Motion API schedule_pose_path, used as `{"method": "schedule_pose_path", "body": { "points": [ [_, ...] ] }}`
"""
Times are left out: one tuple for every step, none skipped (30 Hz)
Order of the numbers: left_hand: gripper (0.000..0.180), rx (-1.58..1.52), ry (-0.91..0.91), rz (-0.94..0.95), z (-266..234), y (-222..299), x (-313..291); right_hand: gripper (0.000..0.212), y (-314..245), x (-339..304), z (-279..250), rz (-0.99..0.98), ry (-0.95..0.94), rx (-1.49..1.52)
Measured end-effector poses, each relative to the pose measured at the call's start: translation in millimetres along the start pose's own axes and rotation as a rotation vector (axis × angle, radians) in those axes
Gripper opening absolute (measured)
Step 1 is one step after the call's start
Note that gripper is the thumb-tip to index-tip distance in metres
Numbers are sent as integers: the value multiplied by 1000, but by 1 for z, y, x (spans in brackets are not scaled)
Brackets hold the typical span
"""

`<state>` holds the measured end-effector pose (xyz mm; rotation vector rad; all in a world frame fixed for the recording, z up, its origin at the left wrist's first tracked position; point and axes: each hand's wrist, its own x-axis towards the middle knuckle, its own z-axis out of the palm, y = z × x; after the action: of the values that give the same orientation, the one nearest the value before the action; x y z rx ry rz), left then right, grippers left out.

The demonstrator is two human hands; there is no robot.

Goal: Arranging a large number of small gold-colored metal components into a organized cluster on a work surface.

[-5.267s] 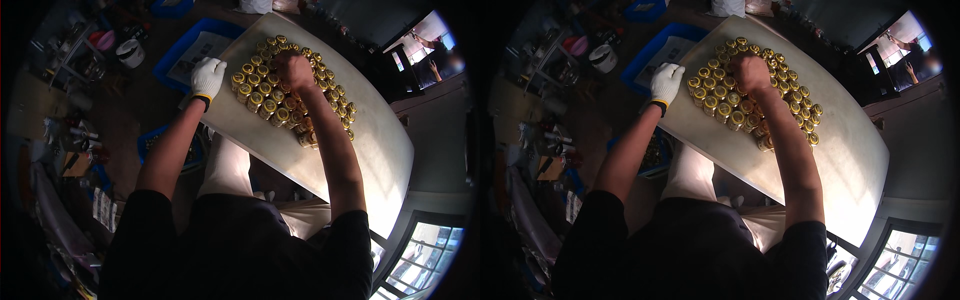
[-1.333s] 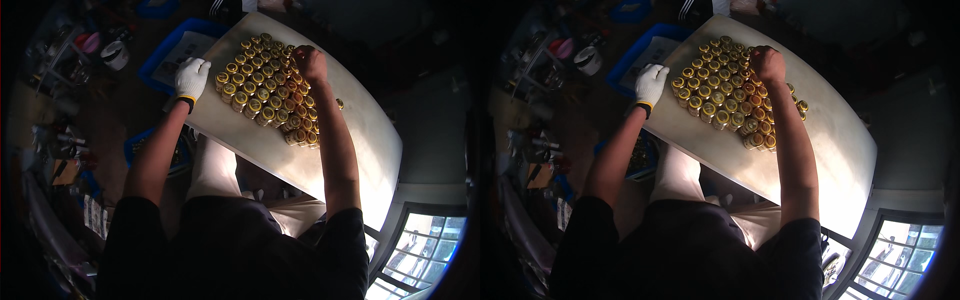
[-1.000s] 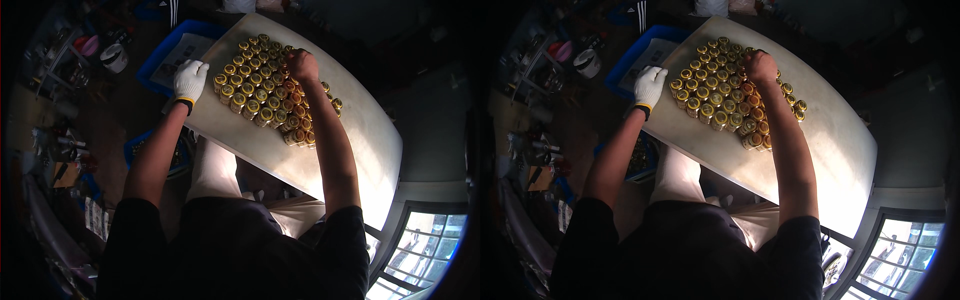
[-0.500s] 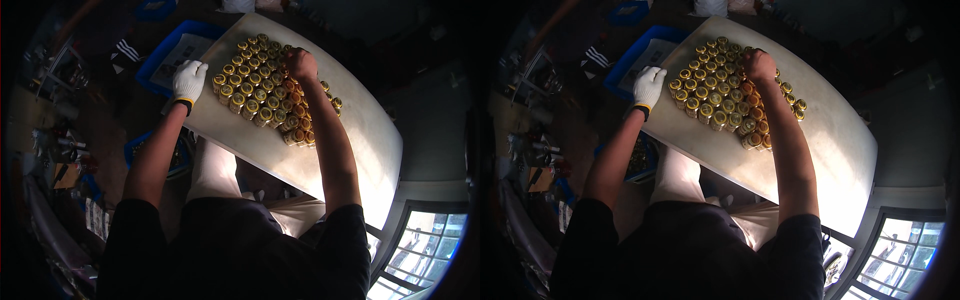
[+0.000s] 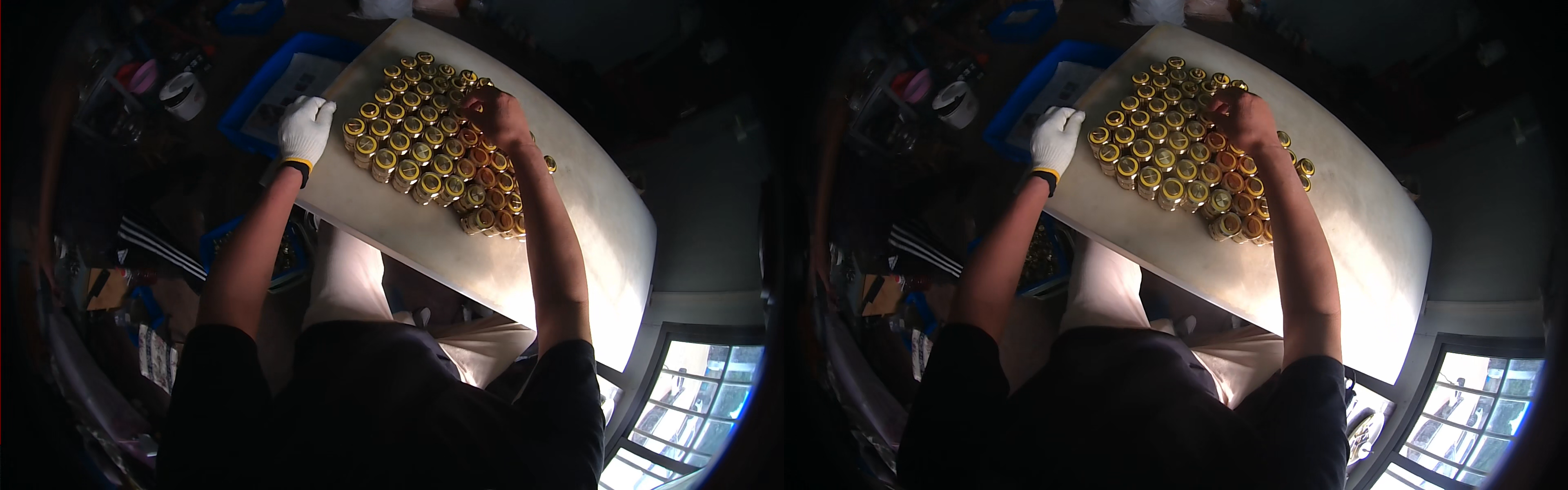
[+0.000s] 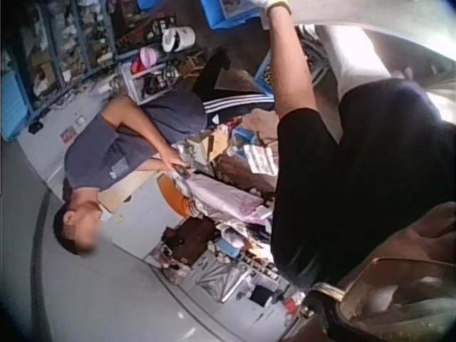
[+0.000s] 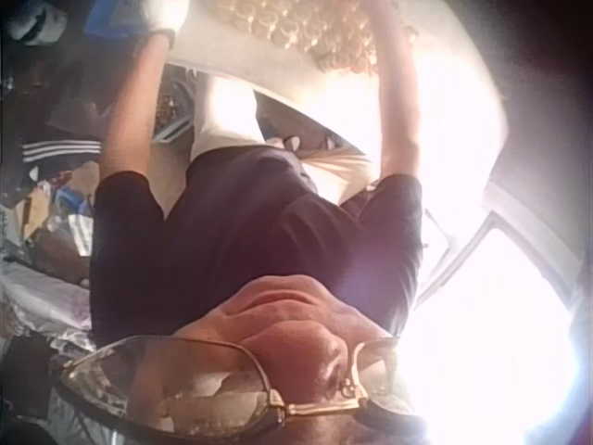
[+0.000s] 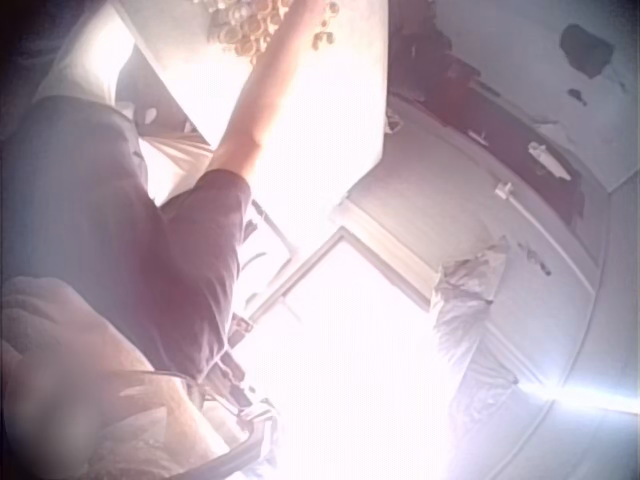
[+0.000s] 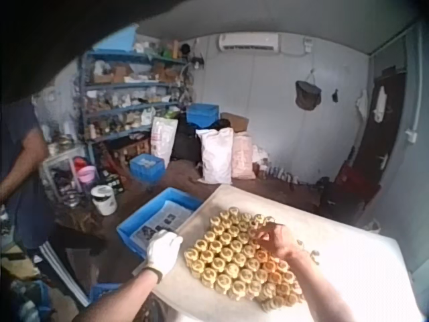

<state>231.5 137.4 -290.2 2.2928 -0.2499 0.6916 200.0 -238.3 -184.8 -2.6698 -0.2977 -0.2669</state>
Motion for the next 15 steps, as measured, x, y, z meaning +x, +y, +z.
{"method": "schedule_pose_path", "body": {
  "points": [
    [25,0,-3,18,0,0,0,14,1,-2,1,-2,-21,-54],
    [26,7,-6,9,0,1,1,15,2,-3,2,-24,-46,-98],
    [26,13,-13,-15,0,1,1,16,2,-2,5,0,-43,-119],
    [26,15,-6,2,0,1,1,16,3,0,6,3,-29,-121],
    [26,12,-5,2,-1,2,1,17,4,1,7,-5,-26,-100],
    [27,6,-10,-13,-1,2,1,18,5,2,8,-12,-24,-78],
    [27,11,-7,0,-2,2,0,18,5,2,10,-13,-25,-77],
    [27,14,-9,-3,-1,2,0,16,6,1,11,-26,8,-111],
    [27,14,-16,-25,-1,2,0,15,7,1,12,-38,36,-146],
    [27,16,-12,-7,-1,2,0,15,7,1,13,-38,41,-145],
    [27,16,-13,-7,-1,2,0,15,8,1,15,-33,58,-189],
    [27,13,-18,-25,-1,2,1,16,8,1,17,-28,64,-233],
    [27,16,-12,-7,-1,2,1,16,9,3,19,-29,75,-234],
    [27,12,-16,-12,-1,2,1,16,10,5,21,11,97,-211],
    [27,7,-23,-34,-2,2,1,16,10,7,22,53,103,-196]
  ]
}}
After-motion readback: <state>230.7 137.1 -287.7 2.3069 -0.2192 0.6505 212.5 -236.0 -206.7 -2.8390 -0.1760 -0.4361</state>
